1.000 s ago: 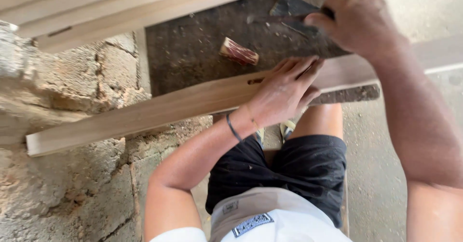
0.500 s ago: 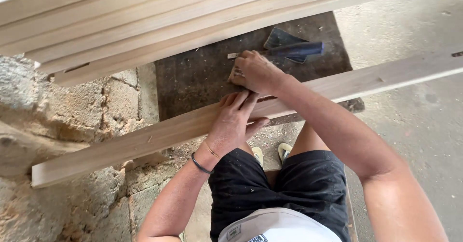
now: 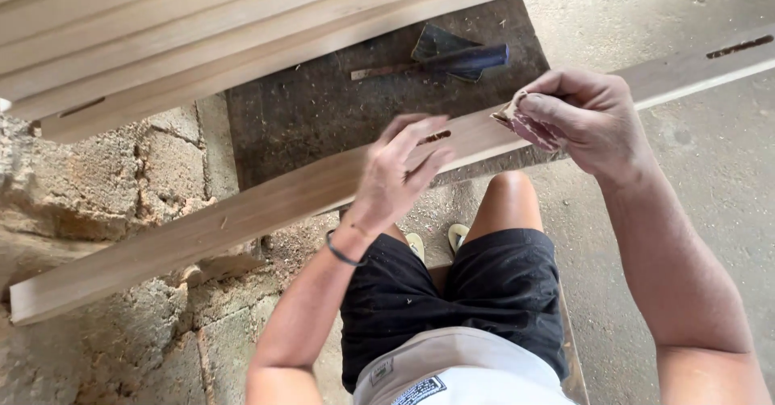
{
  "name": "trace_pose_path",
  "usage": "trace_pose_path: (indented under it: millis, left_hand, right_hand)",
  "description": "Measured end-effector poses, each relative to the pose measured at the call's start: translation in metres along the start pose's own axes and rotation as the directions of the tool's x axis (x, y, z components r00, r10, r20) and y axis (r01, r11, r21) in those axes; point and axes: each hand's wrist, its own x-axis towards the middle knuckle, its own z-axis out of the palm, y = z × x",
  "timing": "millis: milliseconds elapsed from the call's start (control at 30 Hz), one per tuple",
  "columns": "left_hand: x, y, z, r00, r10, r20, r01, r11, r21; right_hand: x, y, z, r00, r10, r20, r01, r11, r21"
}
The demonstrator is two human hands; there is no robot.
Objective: The person uses a chisel to carve and smooth the surface of a long wooden plank resting on a workbench. They then use a piece of sandpaper to sand the plank's surface.
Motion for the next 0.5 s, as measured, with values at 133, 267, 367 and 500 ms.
trace_pose_path:
  millis: [133,267,367,500]
  left_hand:
    - [0.010,0.031,0.016,0.986,-0.167,0.027,0.164,0.905,-0.393]
    - [0.009,0.034,0.037,0.940,-0.312,0.138,0.300,0.563,-0.770]
    - [0.008,0.036,0.042,0.922,-0.354,0.160,0.332,0.505,-0.796]
    - [0.004,0.038,0.044,0.906,-0.405,0.127,0.320,0.457,-0.830]
  right_hand:
    - [-0.018,0.010,0.005,0.991,0.020,-0.133,-0.015,0.999,0.041]
    - [-0.027,0.013,0.009,0.990,0.032,-0.137,-0.012,0.989,0.145]
    - [-0.033,0.013,0.012,0.994,0.028,-0.108,-0.008,0.982,0.188]
    - [-0.041,0.022,0.008,0.998,0.006,-0.068,0.011,0.970,0.243]
